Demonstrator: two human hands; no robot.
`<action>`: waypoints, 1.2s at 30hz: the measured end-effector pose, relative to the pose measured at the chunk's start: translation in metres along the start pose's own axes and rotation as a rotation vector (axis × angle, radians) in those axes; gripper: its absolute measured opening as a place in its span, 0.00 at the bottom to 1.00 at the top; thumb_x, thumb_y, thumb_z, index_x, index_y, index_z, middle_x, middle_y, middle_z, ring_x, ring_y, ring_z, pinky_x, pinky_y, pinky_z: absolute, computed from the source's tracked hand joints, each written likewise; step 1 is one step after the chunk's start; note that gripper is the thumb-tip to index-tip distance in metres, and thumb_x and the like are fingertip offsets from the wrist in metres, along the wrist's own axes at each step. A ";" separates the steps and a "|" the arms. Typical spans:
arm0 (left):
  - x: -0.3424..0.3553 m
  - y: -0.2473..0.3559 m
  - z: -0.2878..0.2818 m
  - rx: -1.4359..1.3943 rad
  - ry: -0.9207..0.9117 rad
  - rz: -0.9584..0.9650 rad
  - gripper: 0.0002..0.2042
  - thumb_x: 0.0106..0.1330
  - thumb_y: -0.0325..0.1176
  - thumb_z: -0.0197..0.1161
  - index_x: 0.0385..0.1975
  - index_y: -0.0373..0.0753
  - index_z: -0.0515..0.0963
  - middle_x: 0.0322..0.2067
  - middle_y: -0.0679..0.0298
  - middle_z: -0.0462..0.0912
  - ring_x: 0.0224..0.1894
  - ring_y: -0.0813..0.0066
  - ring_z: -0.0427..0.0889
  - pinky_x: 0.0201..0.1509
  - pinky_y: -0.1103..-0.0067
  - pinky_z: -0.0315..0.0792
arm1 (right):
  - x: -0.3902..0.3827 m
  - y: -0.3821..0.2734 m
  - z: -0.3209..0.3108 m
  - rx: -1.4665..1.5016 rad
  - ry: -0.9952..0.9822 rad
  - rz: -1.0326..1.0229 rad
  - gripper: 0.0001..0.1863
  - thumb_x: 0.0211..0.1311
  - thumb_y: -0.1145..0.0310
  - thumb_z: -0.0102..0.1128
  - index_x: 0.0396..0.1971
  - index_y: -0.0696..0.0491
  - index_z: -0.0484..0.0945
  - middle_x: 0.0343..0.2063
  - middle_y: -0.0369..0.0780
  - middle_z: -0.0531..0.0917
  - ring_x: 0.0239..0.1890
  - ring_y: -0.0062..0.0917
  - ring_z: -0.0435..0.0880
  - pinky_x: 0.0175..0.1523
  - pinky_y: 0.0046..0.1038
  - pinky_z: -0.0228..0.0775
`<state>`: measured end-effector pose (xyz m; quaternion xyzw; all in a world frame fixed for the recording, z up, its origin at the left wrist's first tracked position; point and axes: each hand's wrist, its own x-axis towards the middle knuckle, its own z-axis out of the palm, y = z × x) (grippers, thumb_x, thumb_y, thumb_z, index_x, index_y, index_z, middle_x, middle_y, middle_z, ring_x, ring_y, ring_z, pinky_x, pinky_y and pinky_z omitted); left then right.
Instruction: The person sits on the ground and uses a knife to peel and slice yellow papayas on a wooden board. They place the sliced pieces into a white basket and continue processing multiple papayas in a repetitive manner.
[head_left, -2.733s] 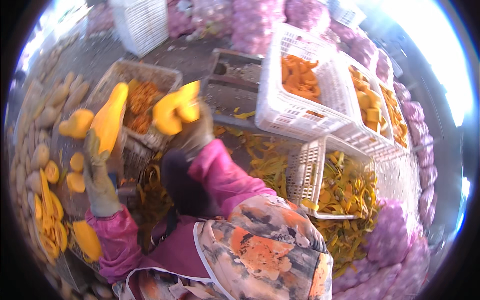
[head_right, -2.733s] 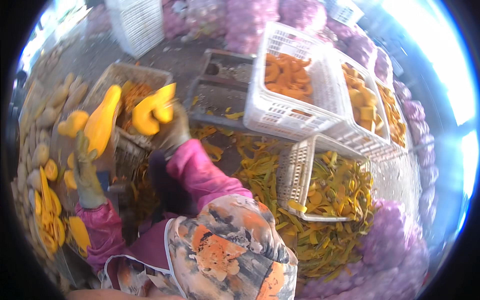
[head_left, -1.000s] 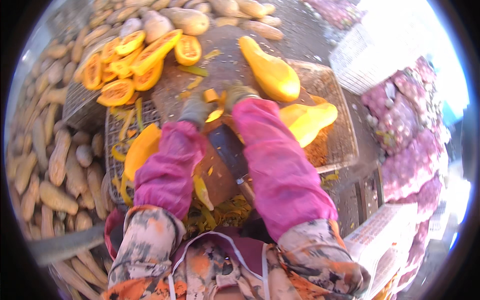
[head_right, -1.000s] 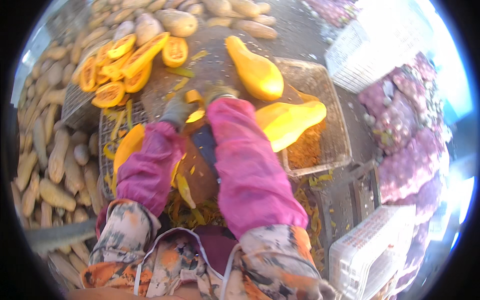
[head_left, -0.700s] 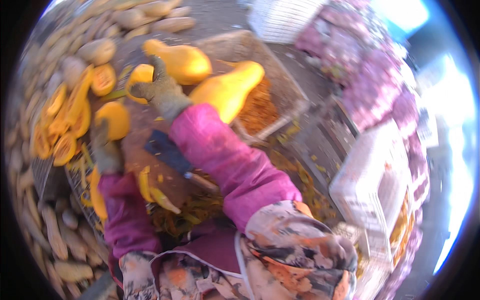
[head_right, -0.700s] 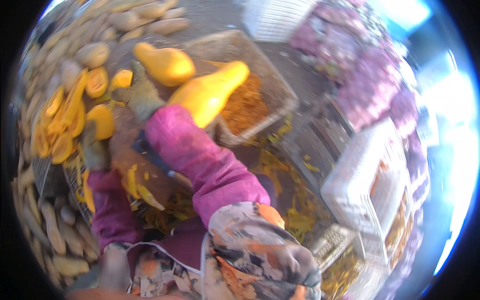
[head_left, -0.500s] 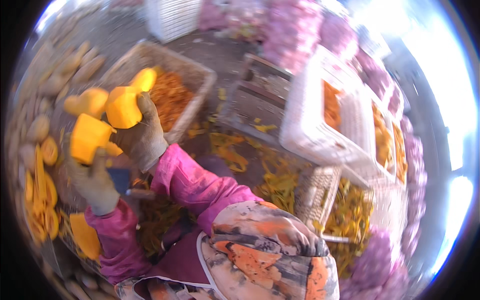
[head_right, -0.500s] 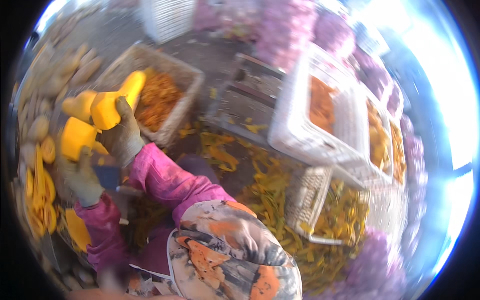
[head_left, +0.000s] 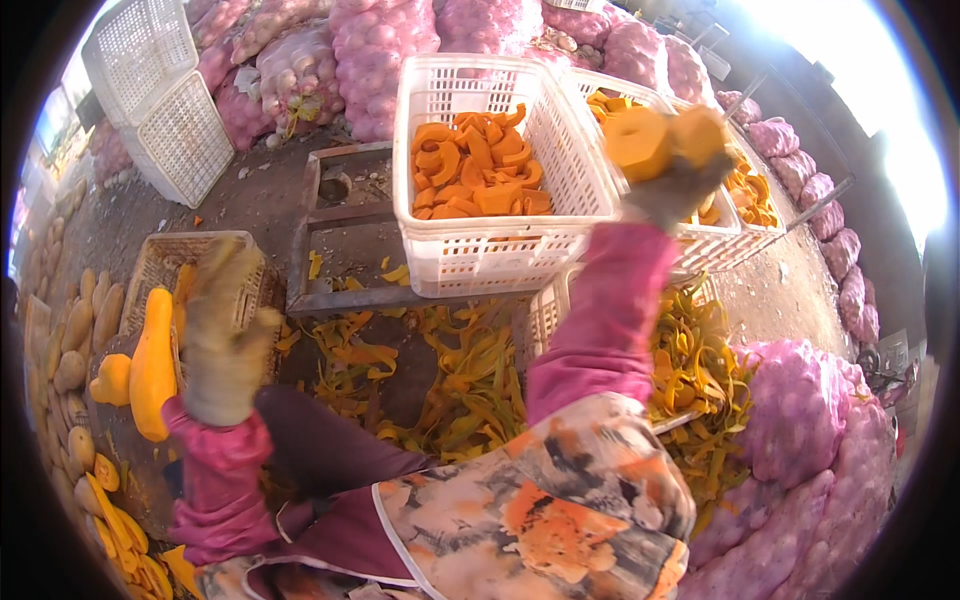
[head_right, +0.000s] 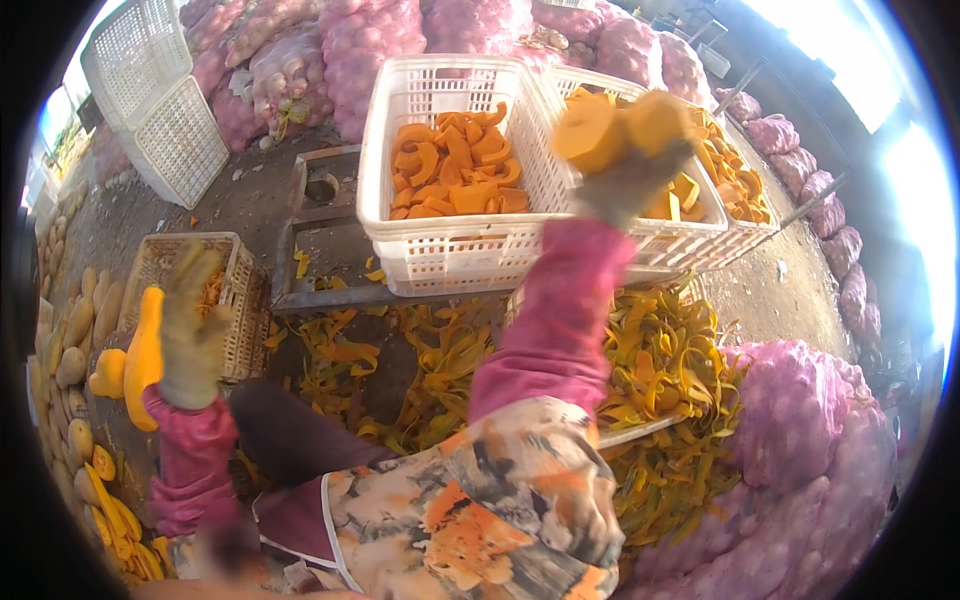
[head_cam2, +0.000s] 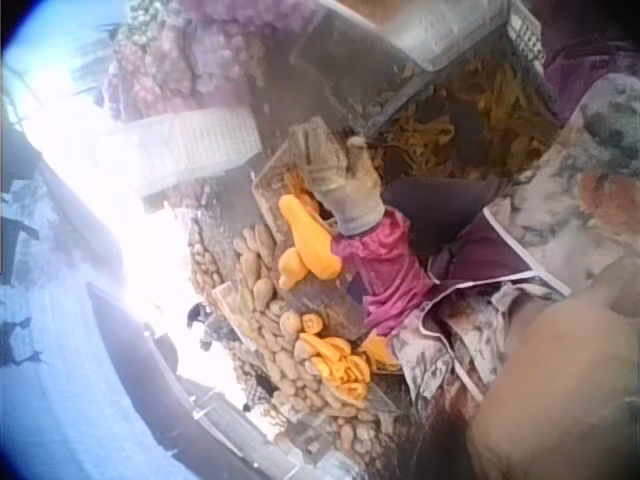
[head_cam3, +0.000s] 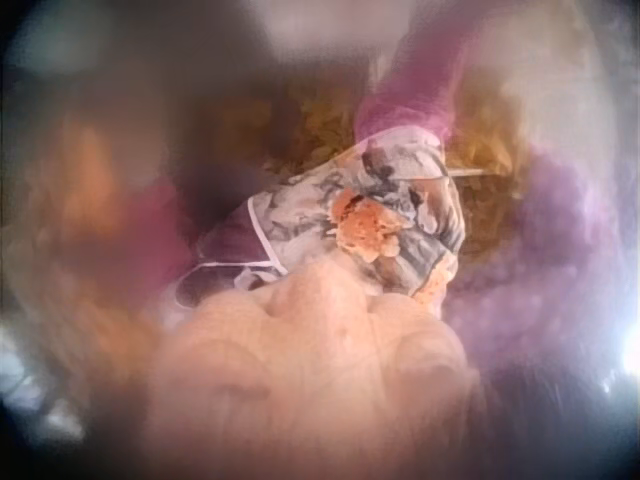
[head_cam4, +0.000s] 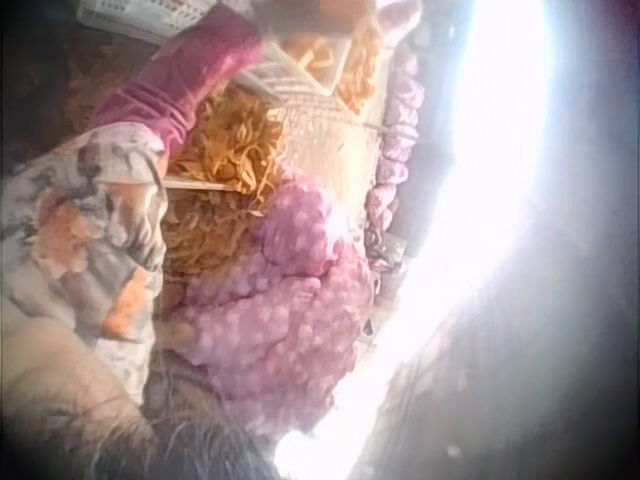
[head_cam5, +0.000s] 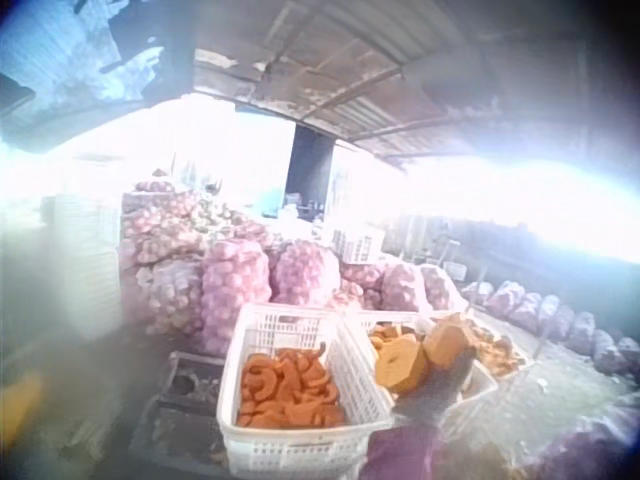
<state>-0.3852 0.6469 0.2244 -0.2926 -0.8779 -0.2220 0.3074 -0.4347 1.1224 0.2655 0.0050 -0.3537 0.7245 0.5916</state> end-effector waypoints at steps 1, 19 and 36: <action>-0.016 -0.020 -0.009 -0.026 -0.026 -0.166 0.26 0.71 0.48 0.62 0.62 0.37 0.75 0.65 0.53 0.73 0.69 0.56 0.69 0.74 0.64 0.61 | 0.037 -0.007 -0.013 -0.091 0.021 -0.149 0.30 0.67 0.46 0.56 0.61 0.48 0.68 0.49 0.42 0.77 0.49 0.33 0.81 0.52 0.44 0.80; -0.089 -0.098 -0.065 -0.017 0.122 -0.848 0.20 0.76 0.28 0.51 0.65 0.34 0.71 0.63 0.56 0.75 0.66 0.66 0.70 0.72 0.73 0.61 | 0.203 0.150 -0.117 -2.521 -0.459 0.253 0.39 0.63 0.35 0.50 0.73 0.31 0.62 0.77 0.41 0.56 0.77 0.39 0.57 0.76 0.50 0.49; -0.095 -0.133 -0.056 -0.250 0.176 -0.964 0.21 0.76 0.36 0.56 0.64 0.31 0.72 0.61 0.58 0.74 0.63 0.69 0.72 0.69 0.75 0.64 | 0.180 0.185 -0.153 -2.233 -1.517 -0.123 0.20 0.71 0.60 0.51 0.57 0.52 0.80 0.55 0.41 0.83 0.55 0.32 0.83 0.61 0.35 0.73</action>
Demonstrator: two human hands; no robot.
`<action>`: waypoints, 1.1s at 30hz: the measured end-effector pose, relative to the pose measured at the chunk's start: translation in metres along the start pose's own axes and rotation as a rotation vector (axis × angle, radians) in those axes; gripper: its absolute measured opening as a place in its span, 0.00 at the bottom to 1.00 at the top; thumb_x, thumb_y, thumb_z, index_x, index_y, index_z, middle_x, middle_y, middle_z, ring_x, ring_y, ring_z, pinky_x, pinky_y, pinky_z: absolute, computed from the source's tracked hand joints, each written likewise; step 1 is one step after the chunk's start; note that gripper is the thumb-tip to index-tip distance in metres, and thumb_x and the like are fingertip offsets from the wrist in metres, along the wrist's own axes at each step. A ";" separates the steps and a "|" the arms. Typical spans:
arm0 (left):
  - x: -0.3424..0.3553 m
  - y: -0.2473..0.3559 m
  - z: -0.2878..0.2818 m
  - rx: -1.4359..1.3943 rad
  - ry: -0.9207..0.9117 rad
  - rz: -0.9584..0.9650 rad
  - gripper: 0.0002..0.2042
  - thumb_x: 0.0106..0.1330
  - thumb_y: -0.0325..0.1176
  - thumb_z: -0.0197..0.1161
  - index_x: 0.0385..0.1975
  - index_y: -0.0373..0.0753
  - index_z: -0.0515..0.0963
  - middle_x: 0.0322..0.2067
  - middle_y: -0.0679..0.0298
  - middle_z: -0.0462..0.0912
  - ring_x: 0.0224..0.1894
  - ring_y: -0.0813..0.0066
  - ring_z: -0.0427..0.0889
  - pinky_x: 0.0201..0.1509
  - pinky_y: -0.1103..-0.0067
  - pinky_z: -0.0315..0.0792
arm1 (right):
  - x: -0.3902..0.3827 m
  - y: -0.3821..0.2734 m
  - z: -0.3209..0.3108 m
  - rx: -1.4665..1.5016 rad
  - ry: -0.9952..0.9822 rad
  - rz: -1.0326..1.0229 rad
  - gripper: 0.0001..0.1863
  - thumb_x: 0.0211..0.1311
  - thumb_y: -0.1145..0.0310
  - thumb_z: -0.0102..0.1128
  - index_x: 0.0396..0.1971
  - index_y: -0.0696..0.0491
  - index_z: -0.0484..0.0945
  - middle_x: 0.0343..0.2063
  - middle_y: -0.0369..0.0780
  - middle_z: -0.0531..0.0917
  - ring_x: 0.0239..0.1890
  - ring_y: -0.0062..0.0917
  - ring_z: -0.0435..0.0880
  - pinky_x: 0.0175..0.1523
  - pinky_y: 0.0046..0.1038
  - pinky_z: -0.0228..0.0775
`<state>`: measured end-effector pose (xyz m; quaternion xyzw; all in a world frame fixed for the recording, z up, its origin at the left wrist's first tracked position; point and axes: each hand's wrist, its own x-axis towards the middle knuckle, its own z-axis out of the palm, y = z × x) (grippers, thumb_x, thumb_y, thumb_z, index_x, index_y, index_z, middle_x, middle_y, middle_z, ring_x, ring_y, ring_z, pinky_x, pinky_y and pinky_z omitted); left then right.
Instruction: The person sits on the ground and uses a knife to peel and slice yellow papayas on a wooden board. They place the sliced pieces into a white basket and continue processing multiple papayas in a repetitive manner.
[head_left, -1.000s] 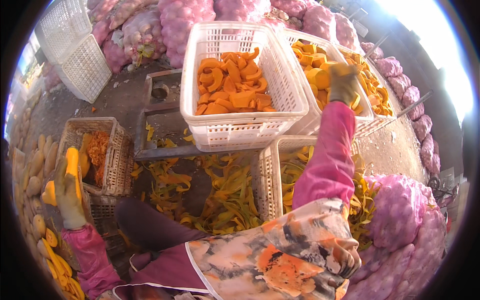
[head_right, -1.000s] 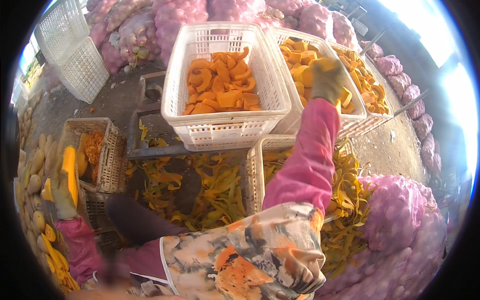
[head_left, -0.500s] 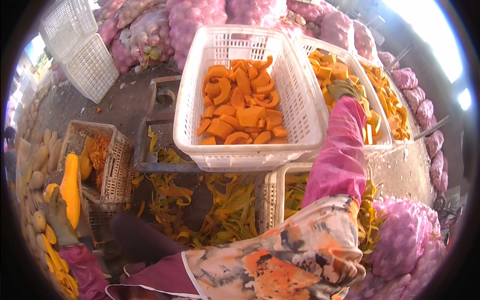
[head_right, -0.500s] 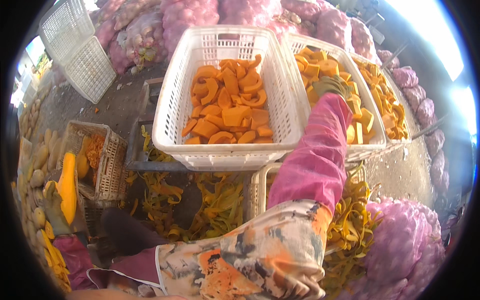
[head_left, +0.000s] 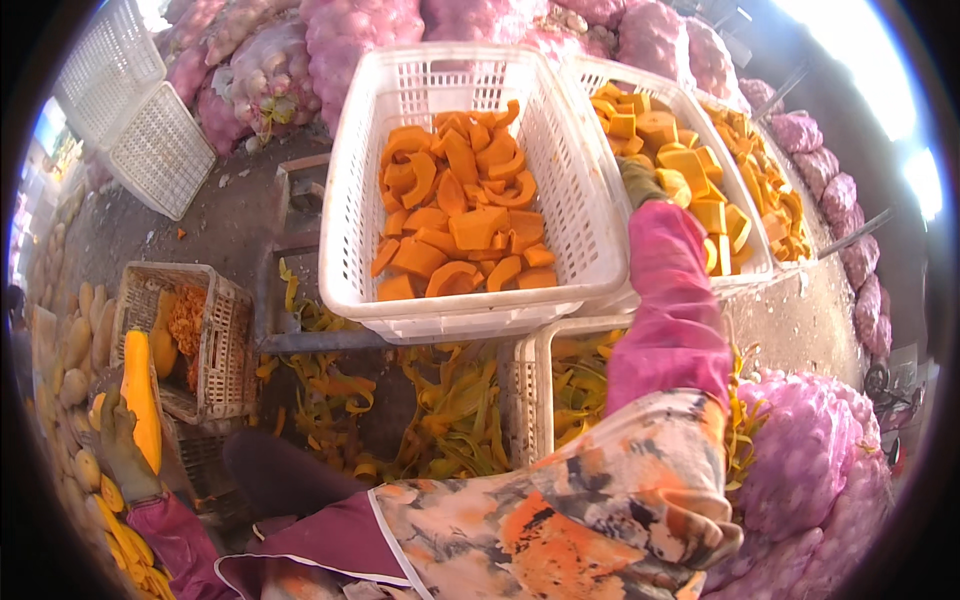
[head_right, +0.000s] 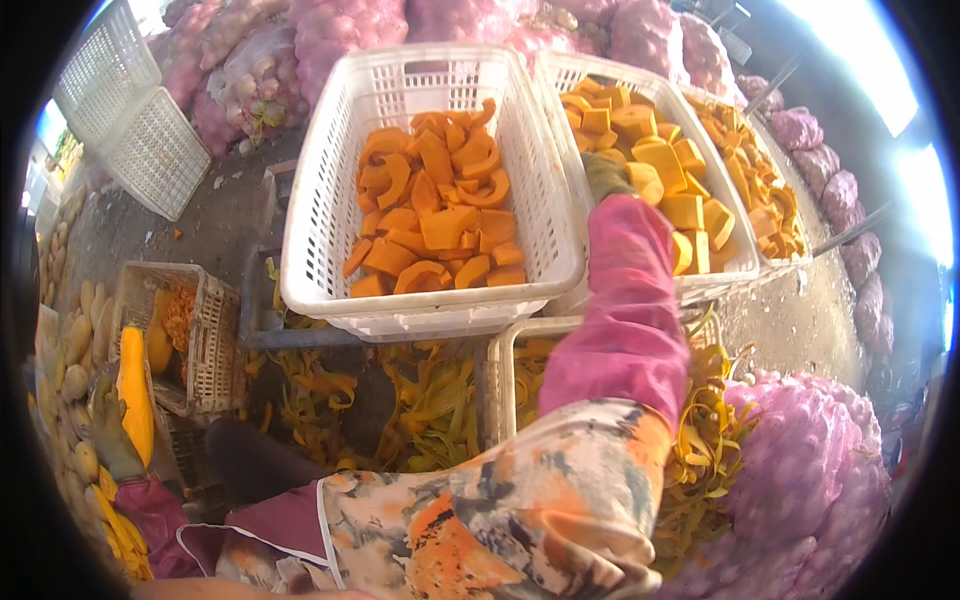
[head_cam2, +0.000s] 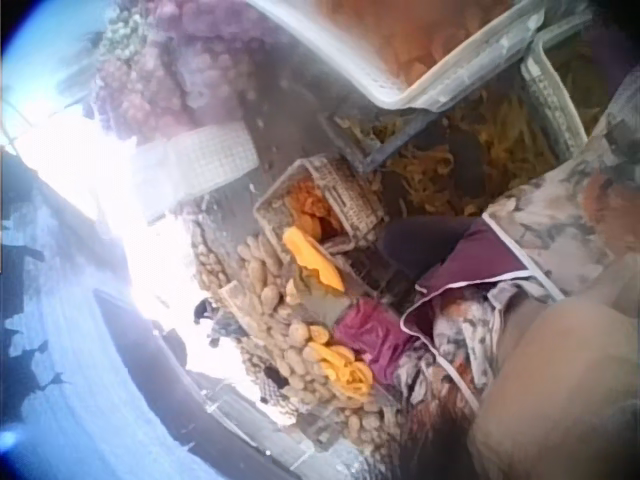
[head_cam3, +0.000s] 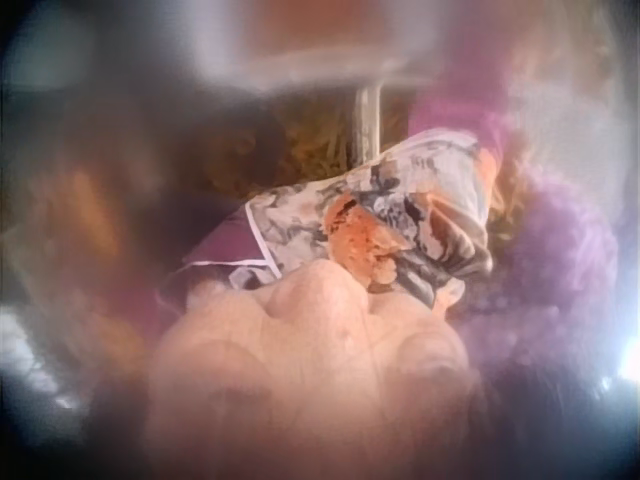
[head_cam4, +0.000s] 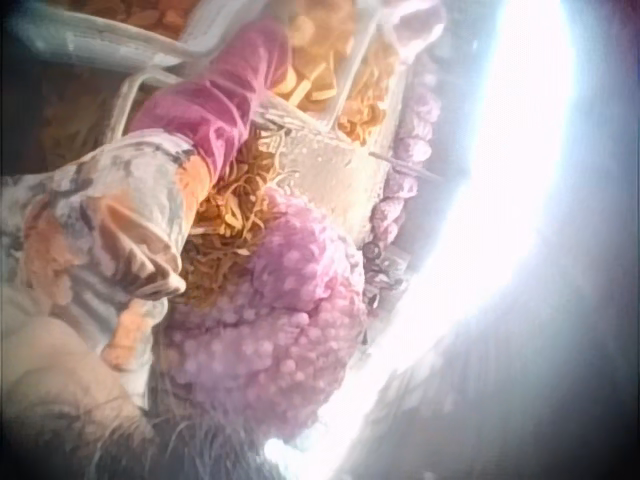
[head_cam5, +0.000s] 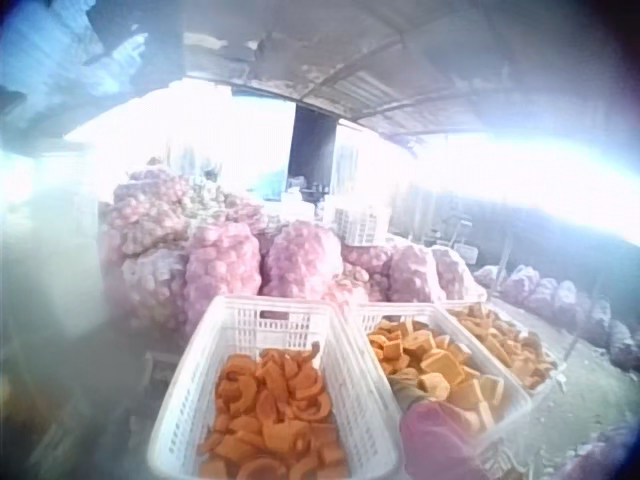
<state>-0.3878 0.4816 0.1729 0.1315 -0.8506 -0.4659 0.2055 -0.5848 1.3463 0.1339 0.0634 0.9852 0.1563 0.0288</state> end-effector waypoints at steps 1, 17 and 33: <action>-0.001 -0.003 0.000 -0.019 0.008 -0.016 0.21 0.76 0.34 0.55 0.64 0.31 0.72 0.61 0.58 0.74 0.63 0.69 0.72 0.69 0.75 0.64 | 0.002 0.001 0.001 0.022 -0.008 0.034 0.21 0.71 0.60 0.50 0.57 0.52 0.80 0.55 0.41 0.82 0.56 0.32 0.82 0.61 0.35 0.72; -0.202 -0.119 -0.244 -0.342 1.044 -0.210 0.17 0.73 0.35 0.59 0.58 0.35 0.78 0.52 0.62 0.83 0.54 0.70 0.80 0.61 0.79 0.72 | -0.047 -0.201 -0.127 1.445 0.442 -0.173 0.25 0.75 0.62 0.49 0.65 0.59 0.71 0.63 0.41 0.76 0.65 0.31 0.74 0.68 0.29 0.64; -0.376 -0.318 -0.319 -0.440 1.332 -0.757 0.20 0.74 0.50 0.53 0.46 0.39 0.81 0.40 0.59 0.83 0.40 0.64 0.82 0.41 0.71 0.77 | -0.439 -0.885 -0.205 0.053 -0.330 -1.388 0.34 0.57 0.48 0.66 0.55 0.59 0.73 0.50 0.55 0.83 0.56 0.46 0.82 0.59 0.43 0.73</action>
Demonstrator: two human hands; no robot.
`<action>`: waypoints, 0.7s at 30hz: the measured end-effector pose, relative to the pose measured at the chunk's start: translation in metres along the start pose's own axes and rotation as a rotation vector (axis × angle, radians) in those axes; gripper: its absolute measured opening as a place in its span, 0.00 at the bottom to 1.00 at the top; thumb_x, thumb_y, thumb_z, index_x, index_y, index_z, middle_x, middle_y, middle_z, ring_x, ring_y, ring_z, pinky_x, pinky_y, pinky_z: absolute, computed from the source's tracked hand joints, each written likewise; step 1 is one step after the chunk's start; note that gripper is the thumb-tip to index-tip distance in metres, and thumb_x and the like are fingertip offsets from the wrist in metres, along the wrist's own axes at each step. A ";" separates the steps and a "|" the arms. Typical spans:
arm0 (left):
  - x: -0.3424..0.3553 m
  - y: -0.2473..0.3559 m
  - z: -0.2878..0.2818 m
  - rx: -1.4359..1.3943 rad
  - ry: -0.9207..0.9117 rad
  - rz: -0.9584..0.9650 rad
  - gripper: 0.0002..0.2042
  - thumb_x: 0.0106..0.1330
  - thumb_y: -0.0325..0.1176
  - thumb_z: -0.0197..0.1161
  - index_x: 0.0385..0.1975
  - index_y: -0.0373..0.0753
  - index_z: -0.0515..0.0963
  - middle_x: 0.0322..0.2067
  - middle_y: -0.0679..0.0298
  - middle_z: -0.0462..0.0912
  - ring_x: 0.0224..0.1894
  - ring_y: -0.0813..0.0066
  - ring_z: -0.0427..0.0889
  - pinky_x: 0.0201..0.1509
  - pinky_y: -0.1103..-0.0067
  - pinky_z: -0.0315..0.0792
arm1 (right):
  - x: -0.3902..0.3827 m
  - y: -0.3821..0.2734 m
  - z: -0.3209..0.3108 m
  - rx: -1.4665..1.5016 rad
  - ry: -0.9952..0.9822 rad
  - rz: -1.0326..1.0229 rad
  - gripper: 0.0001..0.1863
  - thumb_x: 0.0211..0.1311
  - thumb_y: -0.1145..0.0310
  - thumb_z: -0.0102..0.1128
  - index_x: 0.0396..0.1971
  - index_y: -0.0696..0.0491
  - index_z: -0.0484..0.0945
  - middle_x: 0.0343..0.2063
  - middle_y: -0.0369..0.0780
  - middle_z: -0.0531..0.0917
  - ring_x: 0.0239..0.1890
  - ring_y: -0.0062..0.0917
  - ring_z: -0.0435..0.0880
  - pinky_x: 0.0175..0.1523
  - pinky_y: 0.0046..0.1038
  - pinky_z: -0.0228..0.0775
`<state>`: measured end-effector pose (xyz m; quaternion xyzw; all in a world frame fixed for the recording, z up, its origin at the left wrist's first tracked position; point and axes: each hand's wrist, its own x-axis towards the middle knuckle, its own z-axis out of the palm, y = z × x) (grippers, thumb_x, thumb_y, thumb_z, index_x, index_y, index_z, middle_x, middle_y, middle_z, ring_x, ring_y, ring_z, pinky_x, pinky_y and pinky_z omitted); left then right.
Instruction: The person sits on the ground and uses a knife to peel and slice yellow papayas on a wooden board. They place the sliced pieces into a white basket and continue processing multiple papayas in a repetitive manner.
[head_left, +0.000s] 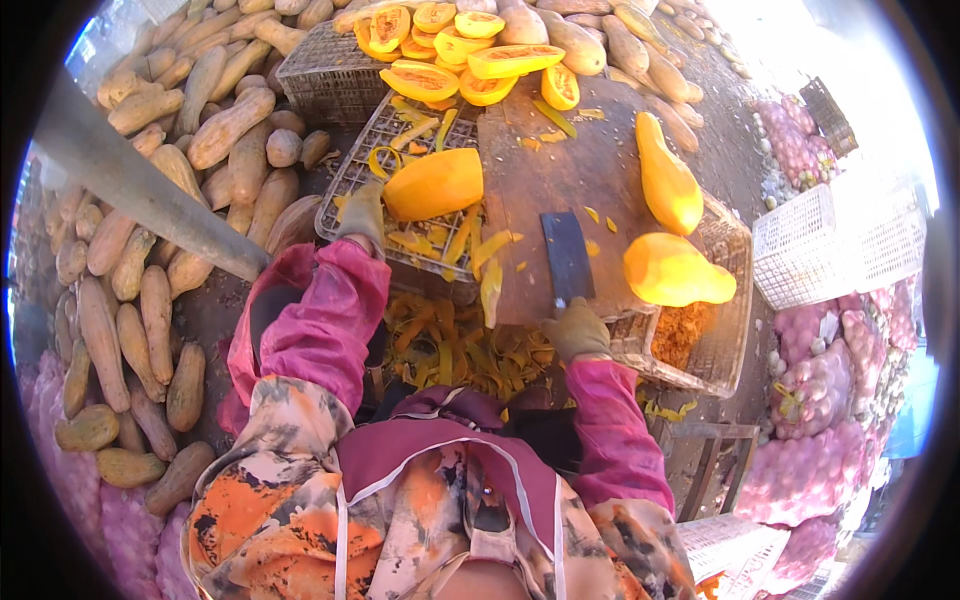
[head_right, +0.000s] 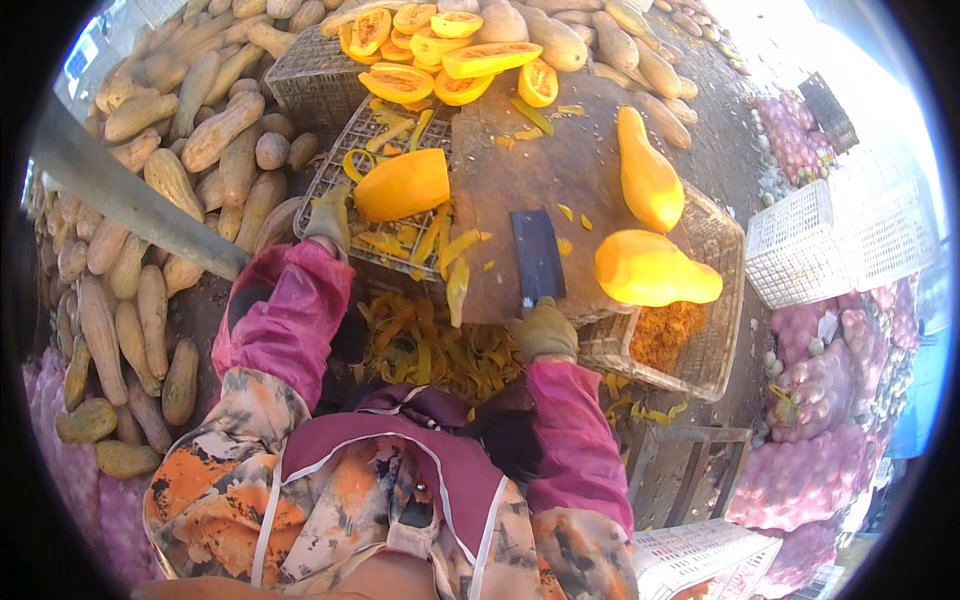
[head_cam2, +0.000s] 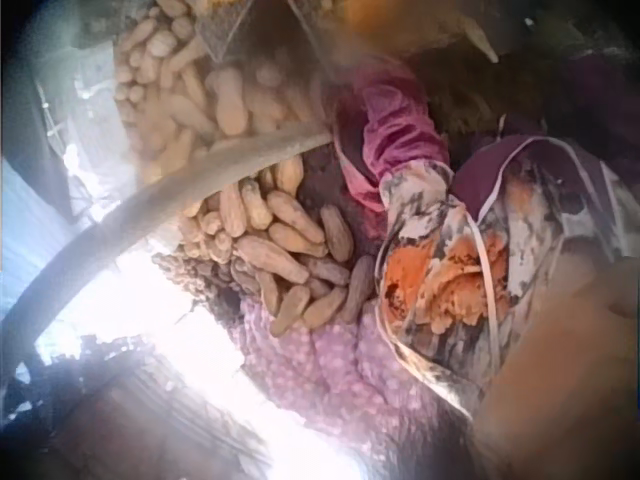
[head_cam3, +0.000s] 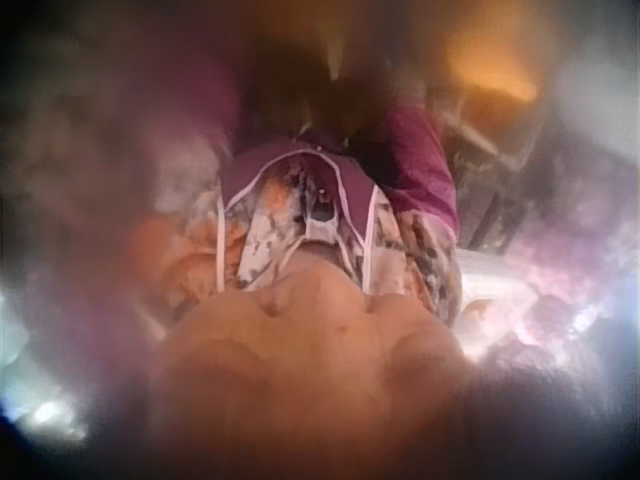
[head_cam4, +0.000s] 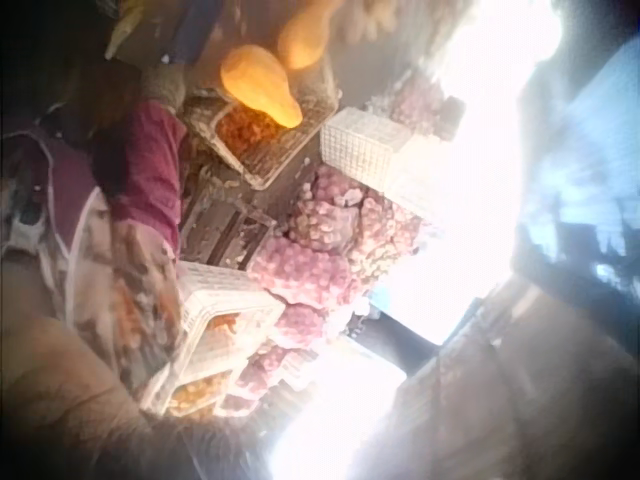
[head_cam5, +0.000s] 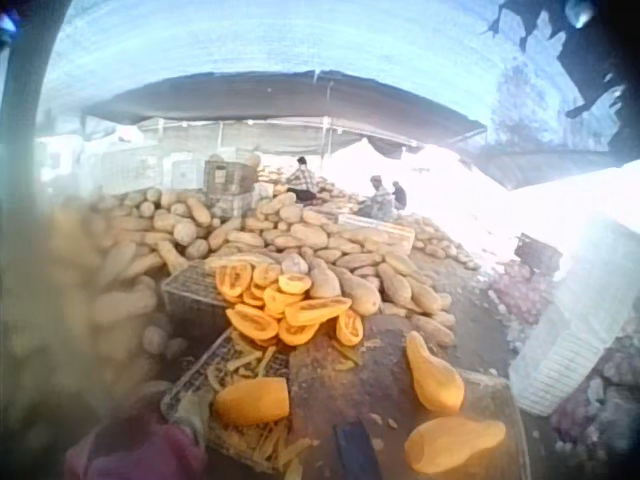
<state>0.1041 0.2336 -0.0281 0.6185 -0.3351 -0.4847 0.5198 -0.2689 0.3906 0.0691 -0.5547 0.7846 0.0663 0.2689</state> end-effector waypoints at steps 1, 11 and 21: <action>0.013 -0.017 -0.004 0.112 -0.004 0.028 0.20 0.74 0.49 0.51 0.48 0.38 0.80 0.41 0.57 0.83 0.41 0.62 0.82 0.43 0.70 0.76 | 0.005 -0.004 -0.001 -0.028 -0.044 0.028 0.34 0.57 0.48 0.66 0.54 0.60 0.73 0.50 0.55 0.83 0.56 0.46 0.82 0.59 0.43 0.73; 0.040 -0.065 0.014 -0.172 -0.068 0.028 0.19 0.76 0.39 0.51 0.57 0.32 0.76 0.54 0.49 0.81 0.57 0.55 0.79 0.64 0.68 0.70 | 0.097 -0.177 -0.046 0.991 -0.021 -0.197 0.17 0.58 0.62 0.67 0.45 0.52 0.77 0.24 0.35 0.78 0.21 0.18 0.76 0.23 0.27 0.69; -0.002 0.136 0.028 0.594 0.186 0.803 0.27 0.55 0.47 0.72 0.52 0.37 0.81 0.50 0.47 0.82 0.56 0.48 0.79 0.64 0.66 0.71 | 0.118 -0.225 0.049 1.625 -0.138 -0.247 0.11 0.59 0.69 0.64 0.41 0.51 0.78 0.22 0.33 0.77 0.16 0.19 0.70 0.19 0.25 0.62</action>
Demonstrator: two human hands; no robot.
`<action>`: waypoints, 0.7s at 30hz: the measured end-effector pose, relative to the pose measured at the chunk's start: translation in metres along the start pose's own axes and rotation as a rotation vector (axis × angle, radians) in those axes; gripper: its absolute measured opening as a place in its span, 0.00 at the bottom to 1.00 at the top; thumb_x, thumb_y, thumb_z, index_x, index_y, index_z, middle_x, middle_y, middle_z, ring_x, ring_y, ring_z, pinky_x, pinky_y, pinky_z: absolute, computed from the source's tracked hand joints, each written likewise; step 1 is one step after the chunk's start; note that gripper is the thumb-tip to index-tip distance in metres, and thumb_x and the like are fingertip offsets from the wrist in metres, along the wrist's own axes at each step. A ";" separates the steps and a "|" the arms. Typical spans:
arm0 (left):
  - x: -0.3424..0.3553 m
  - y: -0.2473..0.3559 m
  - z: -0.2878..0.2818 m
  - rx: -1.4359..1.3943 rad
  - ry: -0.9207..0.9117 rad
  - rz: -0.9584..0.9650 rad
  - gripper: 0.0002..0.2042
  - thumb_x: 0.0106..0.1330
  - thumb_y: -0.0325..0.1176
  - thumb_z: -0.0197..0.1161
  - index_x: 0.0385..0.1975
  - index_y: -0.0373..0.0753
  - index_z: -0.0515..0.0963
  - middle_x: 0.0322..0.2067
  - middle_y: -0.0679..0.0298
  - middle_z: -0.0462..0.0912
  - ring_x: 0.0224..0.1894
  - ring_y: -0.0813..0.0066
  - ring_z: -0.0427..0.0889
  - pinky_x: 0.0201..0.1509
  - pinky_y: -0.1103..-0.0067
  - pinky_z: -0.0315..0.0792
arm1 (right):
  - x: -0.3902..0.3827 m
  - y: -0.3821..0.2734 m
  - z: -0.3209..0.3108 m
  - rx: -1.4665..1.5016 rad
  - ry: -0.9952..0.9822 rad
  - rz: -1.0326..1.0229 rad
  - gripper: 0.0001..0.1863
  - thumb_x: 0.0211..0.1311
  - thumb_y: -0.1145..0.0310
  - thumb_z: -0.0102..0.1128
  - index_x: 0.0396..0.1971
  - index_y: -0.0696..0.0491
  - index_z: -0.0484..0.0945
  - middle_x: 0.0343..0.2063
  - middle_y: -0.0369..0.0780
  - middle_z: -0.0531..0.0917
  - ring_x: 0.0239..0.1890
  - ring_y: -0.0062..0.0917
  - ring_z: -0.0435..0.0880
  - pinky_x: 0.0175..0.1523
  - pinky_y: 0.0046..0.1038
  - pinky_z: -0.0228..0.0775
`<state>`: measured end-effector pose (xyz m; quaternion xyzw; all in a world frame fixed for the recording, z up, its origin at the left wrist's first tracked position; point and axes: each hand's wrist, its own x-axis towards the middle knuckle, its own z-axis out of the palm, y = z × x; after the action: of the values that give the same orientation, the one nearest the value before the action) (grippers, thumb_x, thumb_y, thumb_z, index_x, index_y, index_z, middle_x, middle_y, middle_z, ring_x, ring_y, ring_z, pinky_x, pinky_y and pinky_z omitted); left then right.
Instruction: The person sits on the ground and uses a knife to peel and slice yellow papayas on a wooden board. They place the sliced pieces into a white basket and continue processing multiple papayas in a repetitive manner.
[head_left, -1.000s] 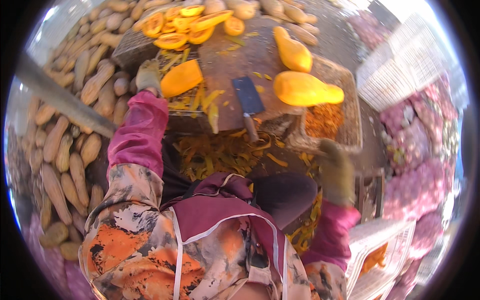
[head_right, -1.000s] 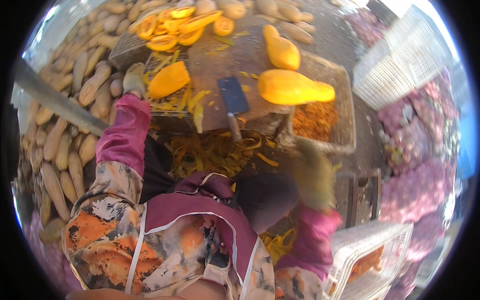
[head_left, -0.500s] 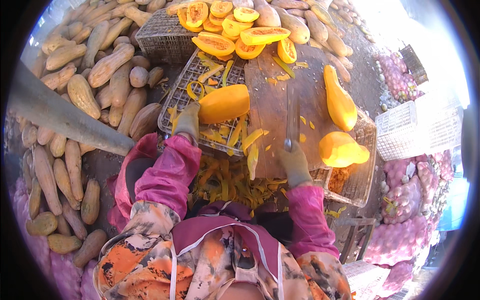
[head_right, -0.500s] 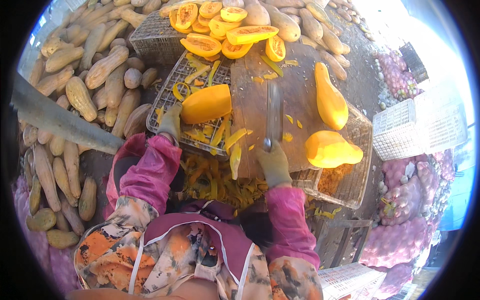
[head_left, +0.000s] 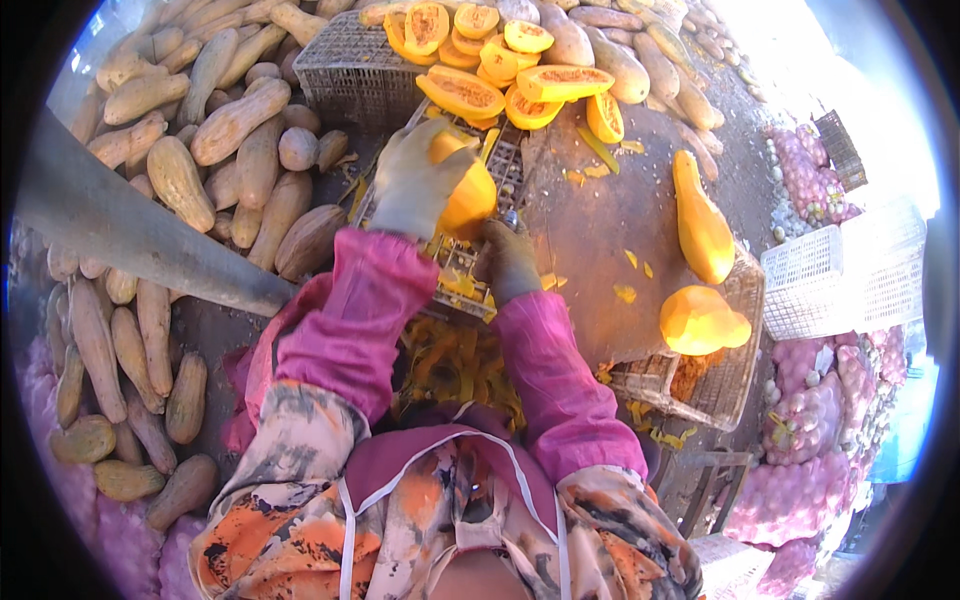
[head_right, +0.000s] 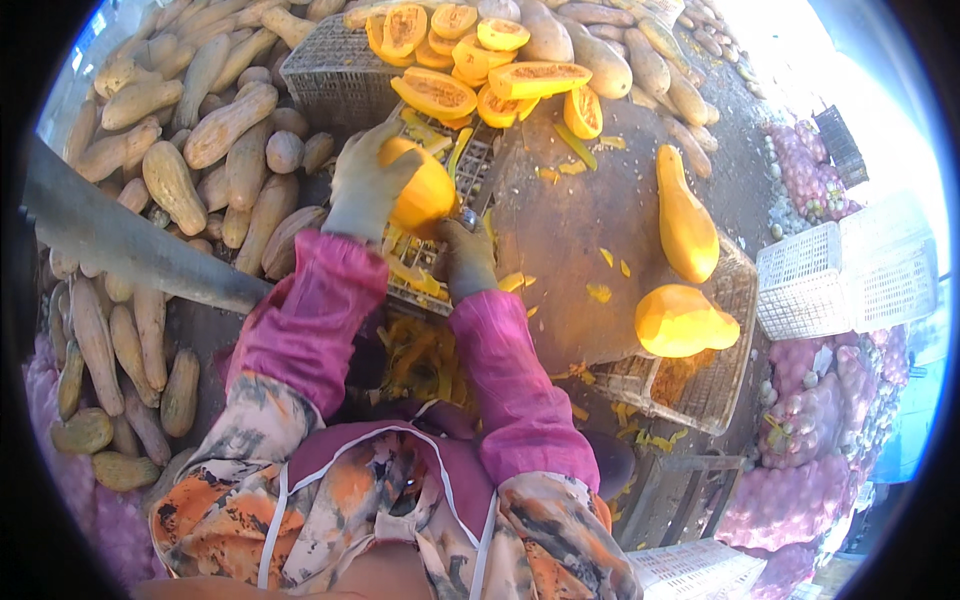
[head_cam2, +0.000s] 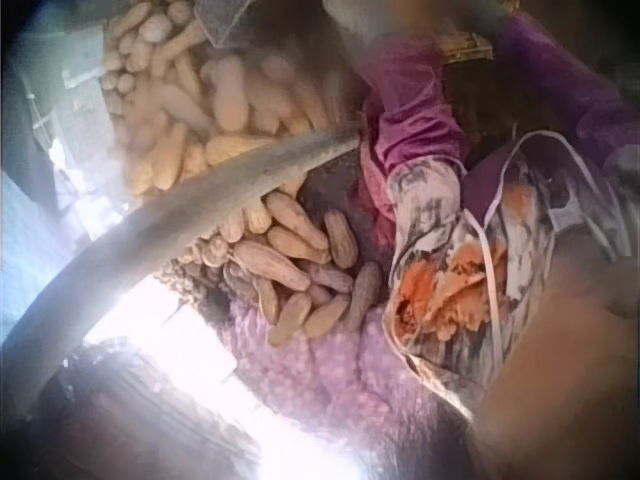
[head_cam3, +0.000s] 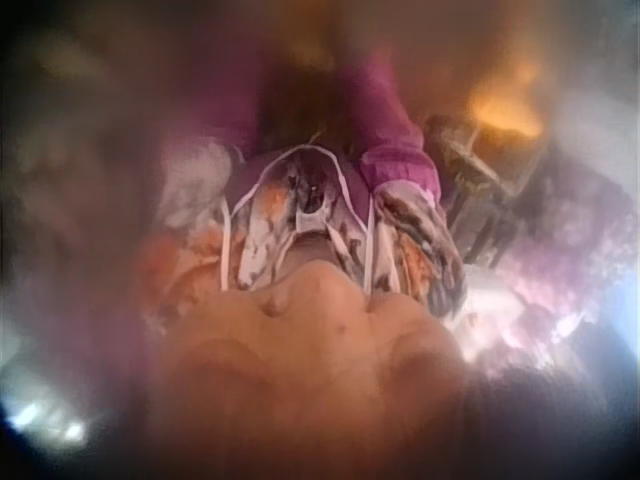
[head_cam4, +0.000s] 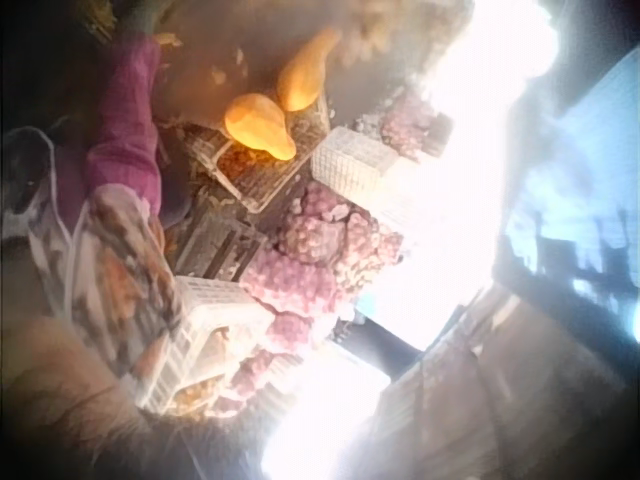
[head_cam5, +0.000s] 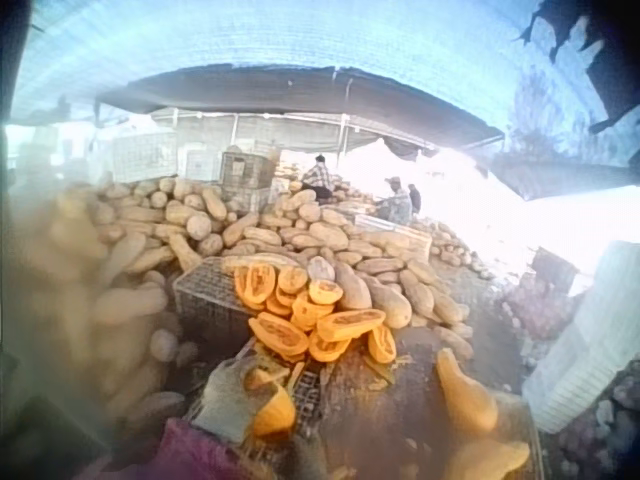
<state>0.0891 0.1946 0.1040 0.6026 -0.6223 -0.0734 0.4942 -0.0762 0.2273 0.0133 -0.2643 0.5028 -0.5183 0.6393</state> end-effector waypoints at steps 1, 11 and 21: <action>0.005 0.009 0.000 0.046 -0.142 0.013 0.28 0.55 0.46 0.72 0.55 0.39 0.80 0.52 0.47 0.81 0.57 0.48 0.78 0.65 0.65 0.70 | -0.007 -0.001 -0.001 -0.103 0.005 0.044 0.12 0.58 0.70 0.65 0.42 0.52 0.78 0.24 0.33 0.78 0.19 0.18 0.72 0.23 0.25 0.65; -0.036 0.018 -0.002 -0.133 -0.536 0.066 0.40 0.57 0.34 0.76 0.70 0.37 0.63 0.61 0.48 0.75 0.65 0.55 0.73 0.70 0.69 0.66 | -0.134 -0.096 -0.046 -0.705 0.009 -0.064 0.11 0.62 0.69 0.60 0.43 0.53 0.80 0.28 0.37 0.83 0.27 0.21 0.80 0.34 0.27 0.72; -0.023 -0.026 0.005 -0.487 -0.757 -0.167 0.34 0.50 0.23 0.78 0.60 0.33 0.73 0.50 0.57 0.85 0.51 0.67 0.83 0.58 0.75 0.75 | -0.146 -0.106 -0.007 -0.894 -0.081 0.057 0.12 0.63 0.63 0.62 0.37 0.57 0.80 0.25 0.38 0.82 0.27 0.24 0.80 0.35 0.29 0.72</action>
<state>0.0982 0.2045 0.0712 0.4477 -0.6731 -0.4721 0.3516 -0.1184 0.3299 0.1558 -0.5206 0.6589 -0.2216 0.4957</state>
